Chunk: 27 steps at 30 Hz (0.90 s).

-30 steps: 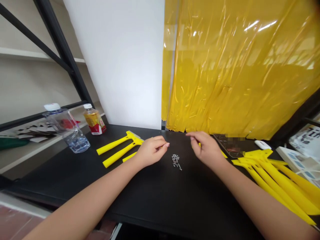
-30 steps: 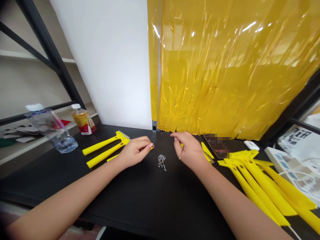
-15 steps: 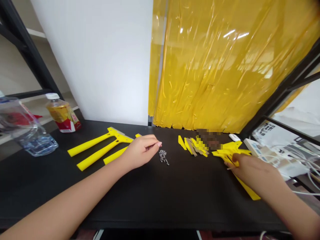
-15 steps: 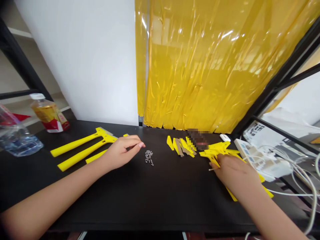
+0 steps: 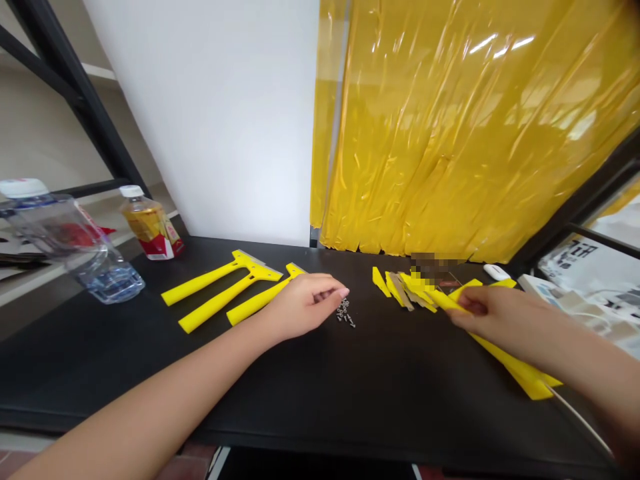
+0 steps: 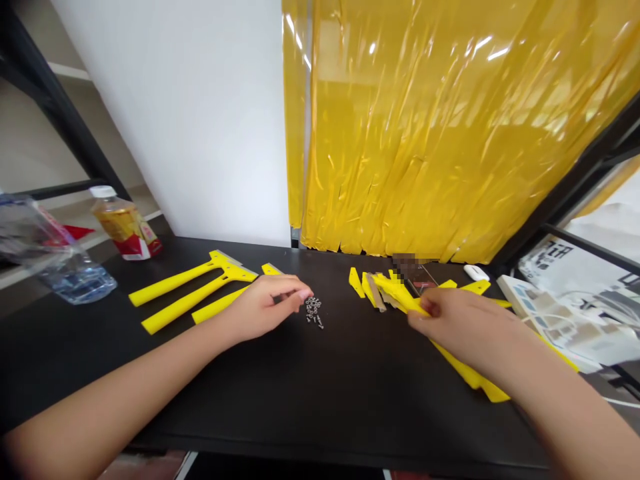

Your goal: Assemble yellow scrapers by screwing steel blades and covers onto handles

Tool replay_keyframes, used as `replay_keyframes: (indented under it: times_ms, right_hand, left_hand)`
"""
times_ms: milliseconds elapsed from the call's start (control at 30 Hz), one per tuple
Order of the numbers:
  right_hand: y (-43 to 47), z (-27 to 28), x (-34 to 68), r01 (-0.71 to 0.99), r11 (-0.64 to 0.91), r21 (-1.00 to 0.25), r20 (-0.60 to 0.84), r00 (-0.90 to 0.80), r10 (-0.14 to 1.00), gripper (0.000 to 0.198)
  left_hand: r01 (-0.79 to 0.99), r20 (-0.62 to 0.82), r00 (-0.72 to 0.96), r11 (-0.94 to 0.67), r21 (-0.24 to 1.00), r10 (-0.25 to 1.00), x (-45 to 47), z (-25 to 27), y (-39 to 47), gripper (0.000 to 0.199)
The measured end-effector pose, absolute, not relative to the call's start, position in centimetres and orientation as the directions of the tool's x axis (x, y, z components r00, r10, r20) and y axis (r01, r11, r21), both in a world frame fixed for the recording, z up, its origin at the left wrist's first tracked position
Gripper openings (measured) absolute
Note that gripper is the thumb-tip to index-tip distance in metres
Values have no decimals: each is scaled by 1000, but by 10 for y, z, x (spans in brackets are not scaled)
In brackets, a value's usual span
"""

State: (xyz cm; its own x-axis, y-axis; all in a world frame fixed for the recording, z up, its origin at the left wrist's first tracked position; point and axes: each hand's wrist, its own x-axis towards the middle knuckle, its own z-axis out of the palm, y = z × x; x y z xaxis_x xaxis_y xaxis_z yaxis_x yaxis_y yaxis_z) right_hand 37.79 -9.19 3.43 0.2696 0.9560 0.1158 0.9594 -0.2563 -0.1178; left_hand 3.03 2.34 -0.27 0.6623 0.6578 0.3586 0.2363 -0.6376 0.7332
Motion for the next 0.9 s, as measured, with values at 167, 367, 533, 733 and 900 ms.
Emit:
replay_keyframes:
  times_ms: [167, 367, 533, 733, 900]
  right_hand:
    - [-66, 57, 264, 968, -161, -195, 167, 194, 967, 29]
    - [-45, 16, 202, 945, 222, -239, 330, -136, 934, 22]
    - [-28, 15, 230, 881, 261, -395, 418, -80, 905, 35]
    - [2, 30, 309, 931, -138, -339, 242, 228, 943, 35]
    - [19, 16, 333, 955, -211, -210, 55, 227, 972, 29]
  left_hand:
    - [-89, 181, 657, -163, 983, 732, 43, -4, 12, 49]
    - [-289, 56, 431, 79, 954, 901, 48, -5, 16, 46]
    - [-323, -21, 355, 143, 935, 935, 44, -8, 25, 46]
    - [-352, -122, 462, 308, 884, 878, 41, 6, 22, 52]
    - [-381, -103, 463, 302, 874, 880, 32, 14, 23, 68]
